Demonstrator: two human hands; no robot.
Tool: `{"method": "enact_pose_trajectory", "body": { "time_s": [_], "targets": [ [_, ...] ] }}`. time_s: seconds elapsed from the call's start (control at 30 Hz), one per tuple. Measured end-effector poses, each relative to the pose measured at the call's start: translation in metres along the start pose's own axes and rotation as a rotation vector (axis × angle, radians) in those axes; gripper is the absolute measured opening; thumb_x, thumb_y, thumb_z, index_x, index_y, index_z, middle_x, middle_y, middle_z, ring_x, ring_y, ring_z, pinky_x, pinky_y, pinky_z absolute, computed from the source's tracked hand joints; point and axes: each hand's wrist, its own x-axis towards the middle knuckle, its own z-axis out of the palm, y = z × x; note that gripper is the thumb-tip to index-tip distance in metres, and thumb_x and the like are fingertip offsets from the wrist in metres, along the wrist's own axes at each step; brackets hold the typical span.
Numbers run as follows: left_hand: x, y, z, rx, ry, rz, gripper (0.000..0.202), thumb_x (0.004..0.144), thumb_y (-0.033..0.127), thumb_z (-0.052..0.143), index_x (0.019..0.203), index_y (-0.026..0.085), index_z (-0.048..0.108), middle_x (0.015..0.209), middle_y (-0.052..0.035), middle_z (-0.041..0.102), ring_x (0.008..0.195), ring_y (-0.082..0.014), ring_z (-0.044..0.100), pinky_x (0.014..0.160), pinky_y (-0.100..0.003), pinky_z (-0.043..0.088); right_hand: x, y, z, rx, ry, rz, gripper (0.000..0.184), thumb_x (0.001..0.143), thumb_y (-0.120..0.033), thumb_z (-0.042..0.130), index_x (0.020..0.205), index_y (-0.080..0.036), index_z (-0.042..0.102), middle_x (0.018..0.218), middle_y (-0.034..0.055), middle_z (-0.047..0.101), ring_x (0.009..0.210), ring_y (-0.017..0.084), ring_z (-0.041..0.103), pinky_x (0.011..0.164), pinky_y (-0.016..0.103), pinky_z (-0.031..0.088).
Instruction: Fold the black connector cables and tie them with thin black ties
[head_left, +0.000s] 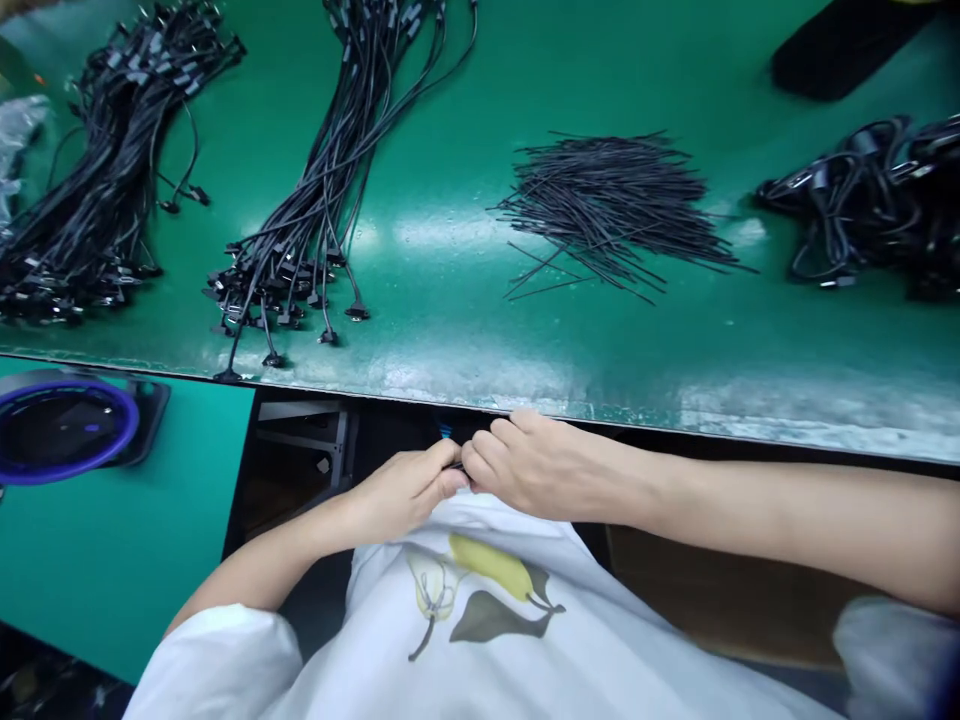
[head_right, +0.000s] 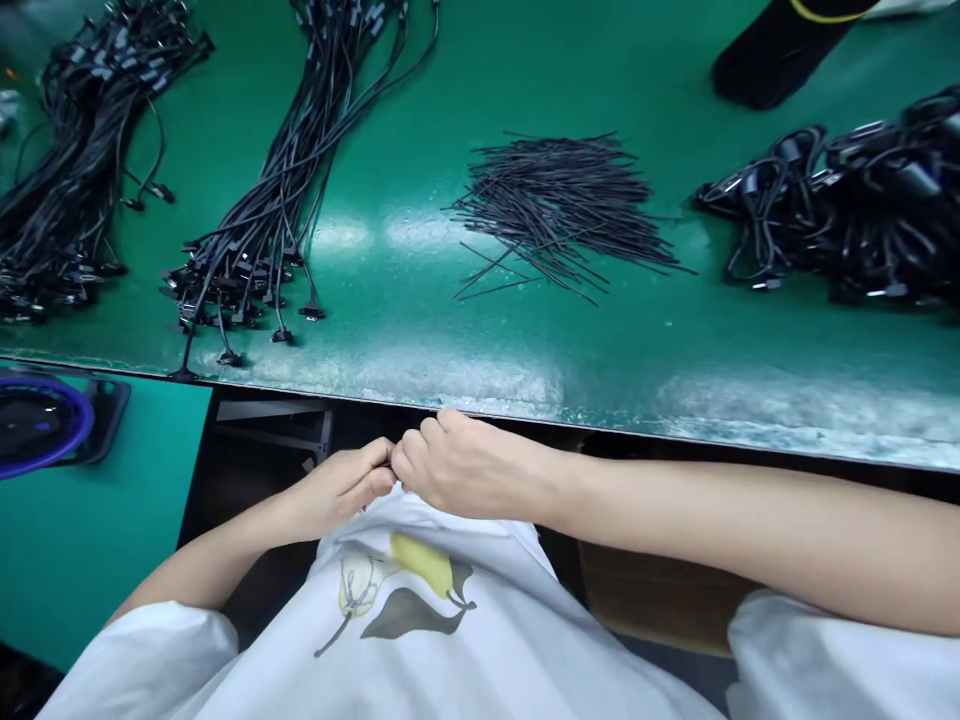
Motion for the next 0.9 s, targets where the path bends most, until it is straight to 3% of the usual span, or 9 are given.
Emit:
{"method": "enact_pose_trajectory", "body": {
  "time_s": [0.17,0.3,0.43,0.6,0.7,0.8,0.9],
  "targets": [
    [0.010,0.000,-0.003,0.696,0.176,0.281,0.031,0.101,0.032,0.026,0.079,0.021,0.044,0.071,-0.0002,0.054,0.065,-0.0161,0.051,0.060,-0.029,0.036,-0.002,-0.003,0.001,0.057,0.003,0.164,0.026,0.100,-0.021,0.034,0.077,-0.017,0.046,0.062,-0.0005,0.047,0.053,0.014,0.038,0.054,0.032,0.015],
    [0.020,0.003,-0.013,1.017,0.324,0.508,0.029,0.101,0.024,0.028,0.081,0.019,0.048,0.067,-0.0017,0.057,0.060,-0.0181,0.052,0.059,-0.031,0.036,-0.002,0.011,0.002,0.181,-0.032,0.220,0.031,0.104,-0.029,0.028,0.082,-0.017,0.046,0.065,-0.0008,0.048,0.055,0.014,0.039,0.054,0.032,0.017],
    [0.025,0.015,-0.026,0.957,0.305,0.549,0.027,0.100,0.019,0.028,0.077,0.021,0.043,0.062,0.0011,0.054,0.052,-0.0148,0.050,0.051,-0.027,0.033,-0.007,0.023,-0.006,0.007,0.016,0.134,0.018,0.099,-0.016,0.034,0.095,-0.013,0.052,0.071,0.0006,0.048,0.061,0.015,0.041,0.056,0.032,0.020],
    [0.037,0.022,-0.027,0.879,0.190,0.473,0.025,0.099,0.019,0.031,0.075,0.022,0.039,0.060,0.0034,0.053,0.050,-0.0135,0.049,0.049,-0.024,0.031,-0.016,0.028,-0.007,-0.105,0.071,0.149,0.017,0.094,-0.015,0.043,0.078,-0.018,0.046,0.063,-0.0025,0.039,0.053,0.013,0.033,0.052,0.032,0.015],
    [0.046,0.018,-0.024,0.870,0.219,0.449,0.026,0.099,0.019,0.031,0.075,0.022,0.038,0.060,0.0031,0.053,0.050,-0.0136,0.049,0.049,-0.024,0.031,-0.017,0.031,-0.008,-0.070,-0.001,0.187,0.013,0.094,-0.018,0.042,0.082,-0.017,0.048,0.069,-0.0005,0.044,0.059,0.015,0.039,0.054,0.032,0.023],
    [0.056,0.017,-0.024,0.884,0.275,0.413,0.026,0.099,0.019,0.031,0.075,0.022,0.039,0.060,0.0025,0.053,0.051,-0.0144,0.050,0.050,-0.025,0.031,-0.017,0.034,-0.006,-0.088,-0.082,0.276,0.016,0.094,-0.018,0.038,0.097,-0.012,0.053,0.084,0.0067,0.054,0.076,0.019,0.048,0.072,0.037,0.036],
    [0.063,0.020,-0.028,0.858,0.252,0.385,0.026,0.100,0.020,0.030,0.076,0.021,0.040,0.060,0.0027,0.054,0.051,-0.0142,0.052,0.049,-0.025,0.033,-0.020,0.038,0.002,-0.101,-0.075,0.310,0.014,0.090,-0.010,0.037,0.088,-0.015,0.050,0.075,0.0038,0.051,0.068,0.018,0.045,0.068,0.037,0.032]
  ]
}}
